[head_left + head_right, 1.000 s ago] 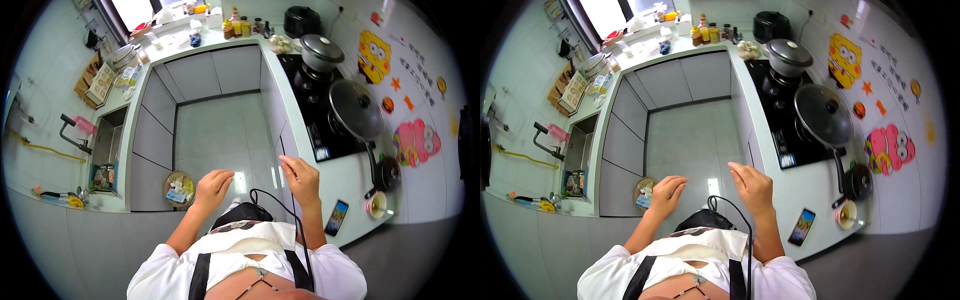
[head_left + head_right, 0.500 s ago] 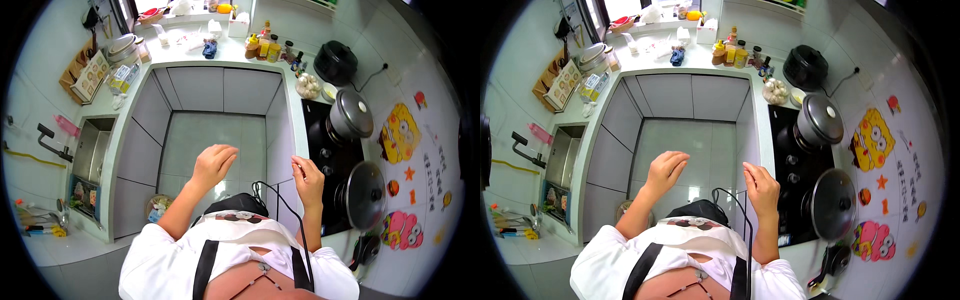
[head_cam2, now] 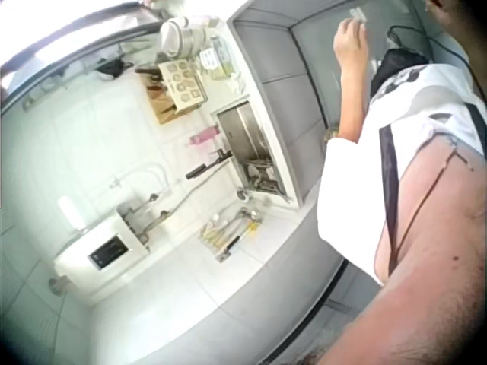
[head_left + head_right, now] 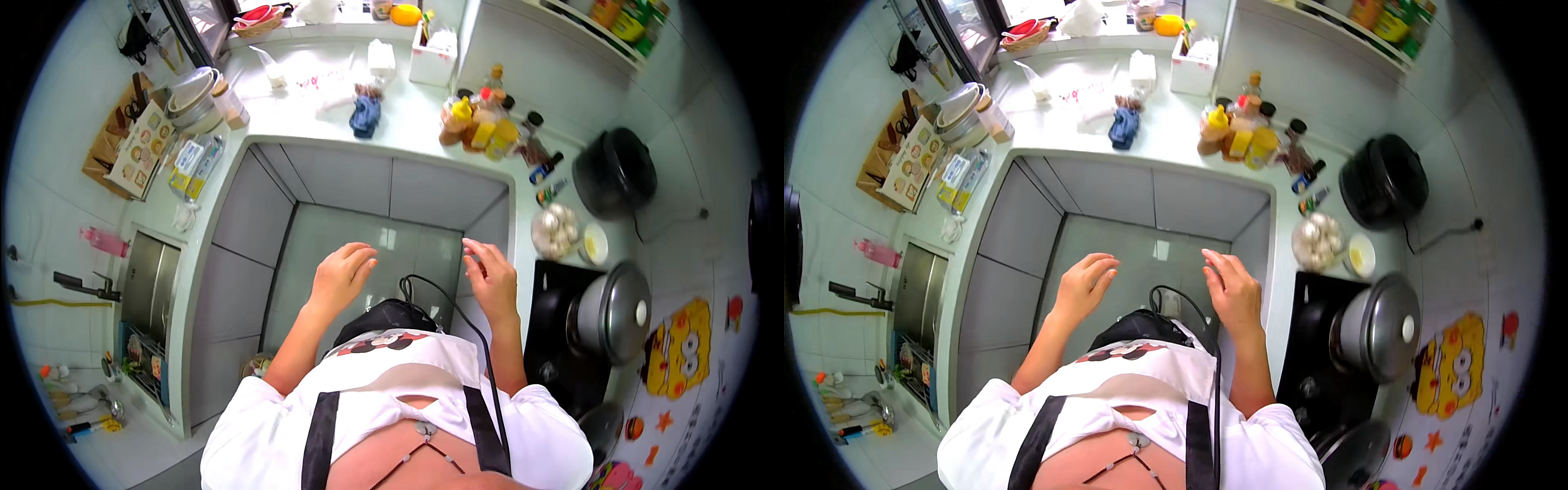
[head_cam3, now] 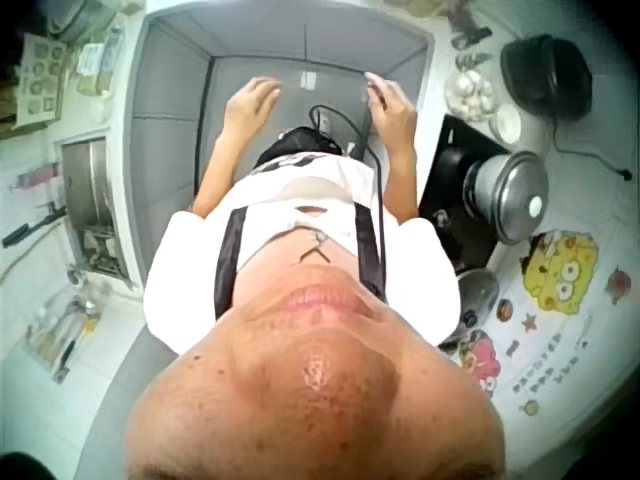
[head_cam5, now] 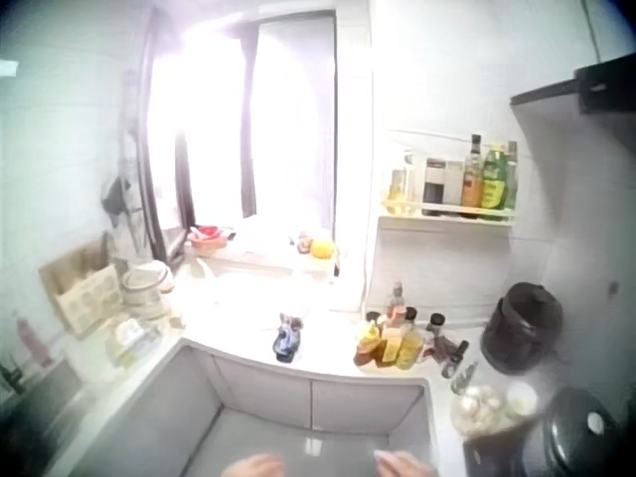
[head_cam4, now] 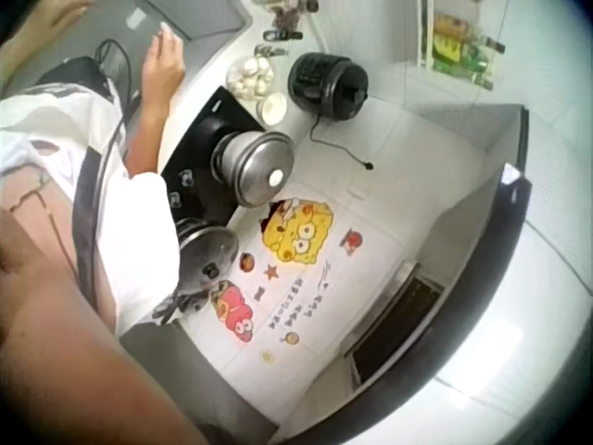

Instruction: The person places a wrapped package into a refrigerator, retrieves a bag of produce, sets a styrofoam container on the counter, and wipes the countertop with a cloth.

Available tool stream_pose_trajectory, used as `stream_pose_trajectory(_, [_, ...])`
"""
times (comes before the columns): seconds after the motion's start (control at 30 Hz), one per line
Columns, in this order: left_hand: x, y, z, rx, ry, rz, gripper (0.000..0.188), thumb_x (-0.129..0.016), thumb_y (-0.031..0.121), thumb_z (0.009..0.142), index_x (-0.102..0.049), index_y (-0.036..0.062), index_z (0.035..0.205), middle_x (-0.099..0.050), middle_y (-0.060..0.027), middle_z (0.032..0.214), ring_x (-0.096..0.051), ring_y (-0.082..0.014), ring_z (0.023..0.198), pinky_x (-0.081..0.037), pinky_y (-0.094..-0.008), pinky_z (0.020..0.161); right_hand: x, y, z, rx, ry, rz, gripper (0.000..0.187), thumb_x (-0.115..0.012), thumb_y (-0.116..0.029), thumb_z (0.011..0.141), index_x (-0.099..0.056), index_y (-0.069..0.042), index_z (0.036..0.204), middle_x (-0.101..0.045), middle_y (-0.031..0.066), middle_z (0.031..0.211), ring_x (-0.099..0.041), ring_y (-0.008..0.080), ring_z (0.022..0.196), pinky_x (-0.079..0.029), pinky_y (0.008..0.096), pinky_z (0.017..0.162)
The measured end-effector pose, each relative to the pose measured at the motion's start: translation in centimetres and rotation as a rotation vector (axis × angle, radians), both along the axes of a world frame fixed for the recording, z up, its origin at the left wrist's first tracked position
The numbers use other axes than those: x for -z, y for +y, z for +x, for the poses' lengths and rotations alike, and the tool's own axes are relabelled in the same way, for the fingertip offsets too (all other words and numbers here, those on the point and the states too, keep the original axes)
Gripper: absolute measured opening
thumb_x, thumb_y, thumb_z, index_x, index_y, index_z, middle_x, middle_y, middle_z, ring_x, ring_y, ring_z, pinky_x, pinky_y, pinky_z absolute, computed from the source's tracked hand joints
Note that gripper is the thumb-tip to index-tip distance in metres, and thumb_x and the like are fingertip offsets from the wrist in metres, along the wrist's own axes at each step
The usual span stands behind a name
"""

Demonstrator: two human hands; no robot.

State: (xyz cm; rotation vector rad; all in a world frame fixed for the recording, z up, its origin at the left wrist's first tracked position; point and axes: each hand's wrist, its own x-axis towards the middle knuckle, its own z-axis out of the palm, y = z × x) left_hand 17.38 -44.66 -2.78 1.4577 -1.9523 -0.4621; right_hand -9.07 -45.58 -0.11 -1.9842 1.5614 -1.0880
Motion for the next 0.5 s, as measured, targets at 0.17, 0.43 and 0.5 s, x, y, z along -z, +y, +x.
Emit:
stream_pose_trajectory(0.17, [-0.1, -10.6, 0.7, -0.088, -0.041, -0.022, 0.016, -0.058, 0.018, 0.084, -0.062, 0.0076, 0.096, -0.062, -0.0080, 0.100, -0.061, -0.0277, 0.085, -0.049, -0.0338, 0.072, -0.4, -14.0, 2.1, -0.179, -0.007, 0.001, 0.023, -0.061, -0.007, 0.080, -0.061, -0.011, 0.103, -0.062, 0.0078, 0.087, -0.062, 0.0247, 0.071, -0.048, 0.0337, 0.061])
stream_pose_trajectory(0.43, [2.7, -19.8, 6.6, -0.288, 0.028, 0.087, 0.014, -0.061, 0.013, 0.082, -0.063, 0.0076, 0.096, -0.062, -0.0079, 0.098, -0.061, -0.0270, 0.086, -0.049, -0.0328, 0.073, 3.8, -29.8, 8.9, -0.347, -0.068, 0.108, 0.022, -0.058, -0.010, 0.081, -0.061, -0.009, 0.104, -0.063, 0.0084, 0.085, -0.062, 0.0234, 0.072, -0.048, 0.0336, 0.065])
stream_pose_trajectory(0.5, [3.4, -21.7, 8.7, -0.289, 0.042, 0.088, 0.014, -0.061, 0.012, 0.082, -0.063, 0.0069, 0.095, -0.062, -0.0083, 0.097, -0.061, -0.0272, 0.086, -0.049, -0.0329, 0.073, 6.1, -32.5, 10.4, -0.320, -0.109, 0.180, 0.026, -0.060, -0.012, 0.081, -0.060, -0.009, 0.107, -0.063, 0.0088, 0.088, -0.061, 0.0227, 0.070, -0.048, 0.0339, 0.065])
